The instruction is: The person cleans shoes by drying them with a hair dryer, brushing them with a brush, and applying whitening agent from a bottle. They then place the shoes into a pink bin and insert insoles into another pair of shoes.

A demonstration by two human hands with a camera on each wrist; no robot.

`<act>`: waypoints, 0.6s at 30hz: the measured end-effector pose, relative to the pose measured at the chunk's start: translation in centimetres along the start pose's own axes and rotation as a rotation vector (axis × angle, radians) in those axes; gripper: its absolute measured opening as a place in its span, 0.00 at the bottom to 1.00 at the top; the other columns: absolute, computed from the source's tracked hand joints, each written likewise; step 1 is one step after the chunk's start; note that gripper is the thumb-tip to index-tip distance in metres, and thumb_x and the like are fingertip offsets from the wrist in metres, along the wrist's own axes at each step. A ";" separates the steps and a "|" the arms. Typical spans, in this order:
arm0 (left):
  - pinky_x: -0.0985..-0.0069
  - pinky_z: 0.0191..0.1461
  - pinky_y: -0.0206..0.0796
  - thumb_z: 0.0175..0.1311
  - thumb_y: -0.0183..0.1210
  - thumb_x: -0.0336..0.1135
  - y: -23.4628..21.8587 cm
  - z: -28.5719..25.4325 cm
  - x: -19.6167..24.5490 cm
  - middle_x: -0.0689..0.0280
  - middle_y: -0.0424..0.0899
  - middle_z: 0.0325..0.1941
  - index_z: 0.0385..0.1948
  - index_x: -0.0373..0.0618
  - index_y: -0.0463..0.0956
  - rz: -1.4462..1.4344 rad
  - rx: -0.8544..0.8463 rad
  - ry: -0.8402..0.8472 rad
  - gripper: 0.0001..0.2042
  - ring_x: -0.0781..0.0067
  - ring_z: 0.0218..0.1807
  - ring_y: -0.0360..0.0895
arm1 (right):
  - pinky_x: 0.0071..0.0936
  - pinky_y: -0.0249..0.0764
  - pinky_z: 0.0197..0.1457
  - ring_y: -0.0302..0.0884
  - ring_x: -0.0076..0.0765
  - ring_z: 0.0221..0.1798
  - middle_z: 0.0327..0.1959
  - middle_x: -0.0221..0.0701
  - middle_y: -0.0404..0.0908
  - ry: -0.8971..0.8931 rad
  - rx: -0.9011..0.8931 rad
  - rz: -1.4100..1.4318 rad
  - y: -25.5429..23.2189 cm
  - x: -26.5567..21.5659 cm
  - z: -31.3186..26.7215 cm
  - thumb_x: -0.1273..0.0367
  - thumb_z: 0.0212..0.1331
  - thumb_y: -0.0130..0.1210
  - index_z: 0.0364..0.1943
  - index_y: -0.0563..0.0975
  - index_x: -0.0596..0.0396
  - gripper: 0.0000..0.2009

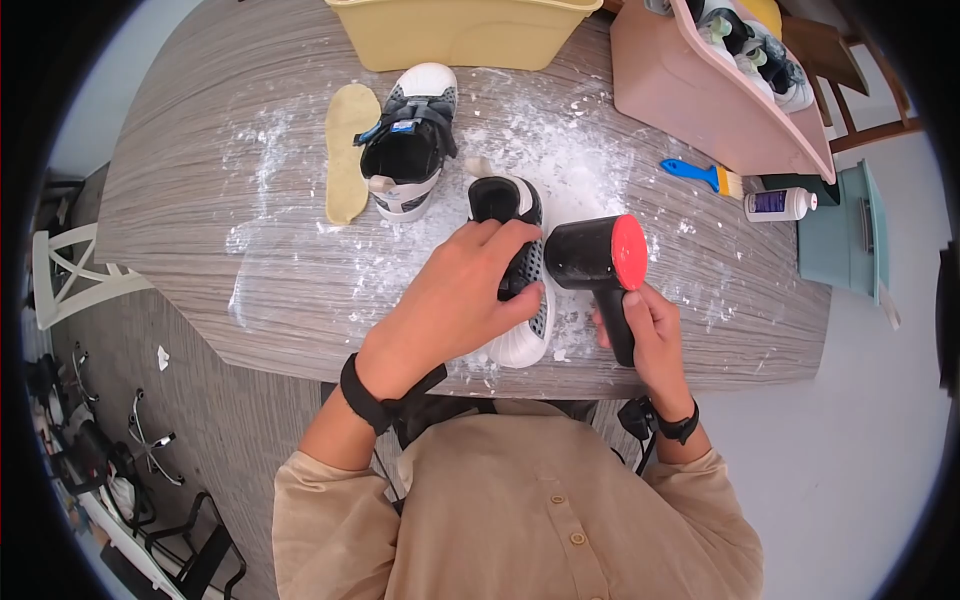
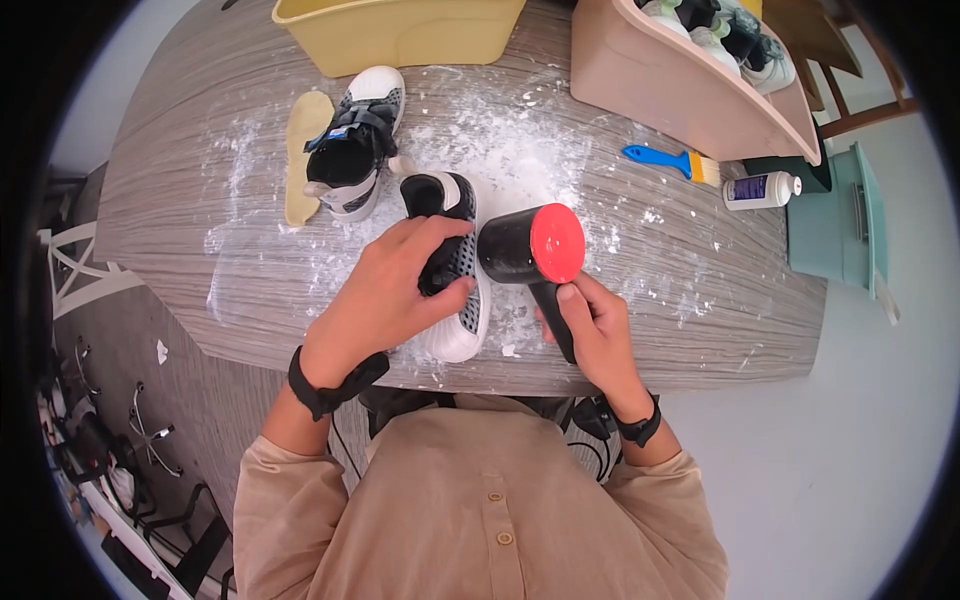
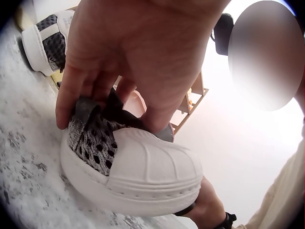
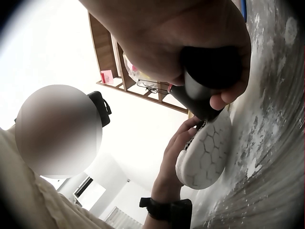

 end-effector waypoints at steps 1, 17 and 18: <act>0.62 0.43 0.68 0.50 0.62 0.32 0.0 0.0 0.0 0.54 0.77 0.38 0.47 0.43 0.71 0.004 -0.007 0.002 0.19 0.49 0.41 0.75 | 0.19 0.69 0.29 0.73 0.19 0.24 0.28 0.31 0.79 0.000 0.002 -0.012 0.1 -0.1 -0.1 0.61 0.70 0.45 0.51 0.75 0.62 0.18; 0.61 0.45 0.68 0.50 0.63 0.33 0.2 0.1 0.1 0.52 0.77 0.40 0.47 0.43 0.70 0.044 -0.020 -0.003 0.20 0.47 0.43 0.74 | 0.17 0.68 0.27 0.72 0.17 0.22 0.27 0.30 0.79 -0.001 0.021 -0.047 0.2 -0.7 0.5 0.63 0.70 0.44 0.50 0.75 0.61 0.16; 0.61 0.45 0.68 0.50 0.63 0.33 0.2 0.1 0.1 0.52 0.77 0.40 0.47 0.43 0.70 0.043 -0.020 -0.004 0.20 0.47 0.43 0.74 | 0.17 0.68 0.27 0.72 0.17 0.22 0.26 0.29 0.79 -0.008 0.018 -0.042 0.2 -0.7 0.6 0.63 0.70 0.44 0.49 0.75 0.61 0.16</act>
Point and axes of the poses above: each hand's wrist, its own z-axis towards the middle knuckle, its own y-axis out of the palm, x = y × z, the point moved 5 cm from there along z, towards the middle knuckle
